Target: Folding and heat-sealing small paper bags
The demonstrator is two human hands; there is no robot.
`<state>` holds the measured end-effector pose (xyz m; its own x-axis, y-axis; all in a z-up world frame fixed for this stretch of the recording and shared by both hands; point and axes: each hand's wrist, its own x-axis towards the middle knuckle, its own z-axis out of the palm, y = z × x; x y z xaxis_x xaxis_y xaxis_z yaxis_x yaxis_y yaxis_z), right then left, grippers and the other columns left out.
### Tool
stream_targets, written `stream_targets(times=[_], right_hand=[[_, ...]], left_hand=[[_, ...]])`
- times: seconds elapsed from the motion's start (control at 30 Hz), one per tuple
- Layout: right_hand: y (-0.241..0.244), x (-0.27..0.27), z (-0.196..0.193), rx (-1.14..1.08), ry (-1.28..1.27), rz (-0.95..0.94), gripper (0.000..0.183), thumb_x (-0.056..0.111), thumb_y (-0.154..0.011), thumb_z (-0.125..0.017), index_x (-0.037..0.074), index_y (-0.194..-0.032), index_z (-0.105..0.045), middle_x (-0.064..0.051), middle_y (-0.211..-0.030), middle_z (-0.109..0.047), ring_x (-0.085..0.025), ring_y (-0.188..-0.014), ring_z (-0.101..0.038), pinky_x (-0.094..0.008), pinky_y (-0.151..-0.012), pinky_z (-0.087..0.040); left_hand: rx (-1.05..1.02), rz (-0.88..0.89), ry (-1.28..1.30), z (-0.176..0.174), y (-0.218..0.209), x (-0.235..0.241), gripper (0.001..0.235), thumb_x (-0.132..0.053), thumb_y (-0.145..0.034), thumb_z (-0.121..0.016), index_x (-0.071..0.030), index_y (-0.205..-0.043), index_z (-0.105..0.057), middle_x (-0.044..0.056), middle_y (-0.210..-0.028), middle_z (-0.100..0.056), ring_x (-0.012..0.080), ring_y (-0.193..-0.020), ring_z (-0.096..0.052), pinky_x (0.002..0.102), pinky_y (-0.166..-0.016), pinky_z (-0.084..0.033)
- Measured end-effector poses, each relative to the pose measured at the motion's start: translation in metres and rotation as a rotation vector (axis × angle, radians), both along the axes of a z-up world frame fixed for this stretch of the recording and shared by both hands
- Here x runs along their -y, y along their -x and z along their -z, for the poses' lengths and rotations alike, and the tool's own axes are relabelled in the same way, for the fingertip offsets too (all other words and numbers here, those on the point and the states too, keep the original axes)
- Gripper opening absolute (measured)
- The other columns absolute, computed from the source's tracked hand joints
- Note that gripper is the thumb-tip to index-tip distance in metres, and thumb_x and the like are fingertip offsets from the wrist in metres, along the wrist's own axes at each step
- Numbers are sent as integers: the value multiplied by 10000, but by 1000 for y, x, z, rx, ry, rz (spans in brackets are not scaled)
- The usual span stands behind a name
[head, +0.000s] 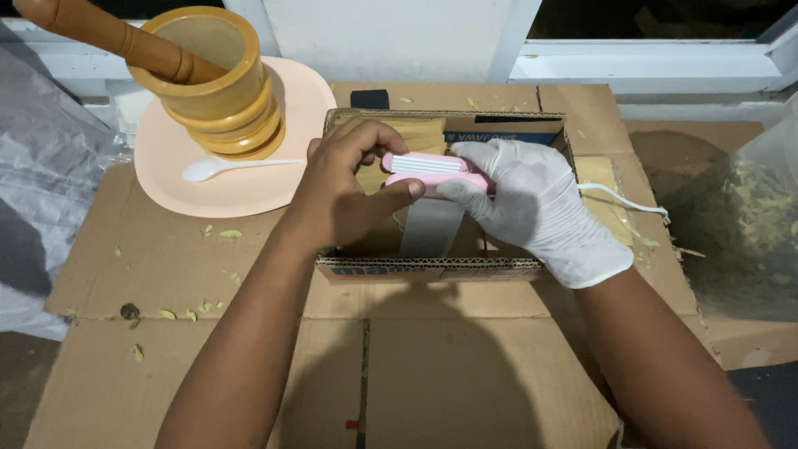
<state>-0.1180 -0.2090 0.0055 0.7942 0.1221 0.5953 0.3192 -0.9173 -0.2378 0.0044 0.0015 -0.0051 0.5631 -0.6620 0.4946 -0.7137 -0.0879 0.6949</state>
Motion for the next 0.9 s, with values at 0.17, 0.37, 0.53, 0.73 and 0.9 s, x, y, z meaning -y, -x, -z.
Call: stream_targets(times=[0.17,0.37,0.53,0.73,0.9], right_hand=[[11,7,-14,-175,-97,38,511,404,-823,-813,142,-1238,-670,-129,-930,-683,-367,-895,-679,-466,-814,-540],[30,14,-46,-451,-166,111,479,282,-793,-793,210,-1241,-639,-53,-924,-642,-276,-870,-618,-410,-790,-471],[54,9,-76,-560,-267,323,253,302,-780,-778,226,-994,-667,45,-737,-555,-140,-706,-524,-284,-663,-407],[77,25,-74,-522,-353,609,402,413,-723,-747,328,-1115,-750,33,-769,-655,-178,-733,-542,-319,-687,-424],[99,55,-40,-363,-558,750,759,414,-644,-851,196,-1339,-637,38,-958,-741,-106,-801,-671,-270,-793,-525]], left_hand=[[-92,98,78,-7,0,0,445,-304,-736,-893,-106,-1048,-646,63,-873,-611,212,-868,-572,381,-875,-433],[57,109,-112,-43,16,12,501,-295,-750,-824,-117,-1179,-637,83,-1126,-640,283,-1064,-584,454,-978,-364],[198,93,-374,-60,24,44,550,-410,-810,-718,-192,-1305,-621,54,-1403,-572,319,-1244,-490,518,-997,-237],[363,178,-567,-68,46,97,697,-425,-825,-644,-186,-1458,-481,135,-1536,-413,381,-1342,-362,666,-1013,-198],[501,220,-507,-44,65,128,725,-442,-791,-590,-170,-1452,-475,157,-1523,-427,358,-1358,-383,559,-979,-249]])
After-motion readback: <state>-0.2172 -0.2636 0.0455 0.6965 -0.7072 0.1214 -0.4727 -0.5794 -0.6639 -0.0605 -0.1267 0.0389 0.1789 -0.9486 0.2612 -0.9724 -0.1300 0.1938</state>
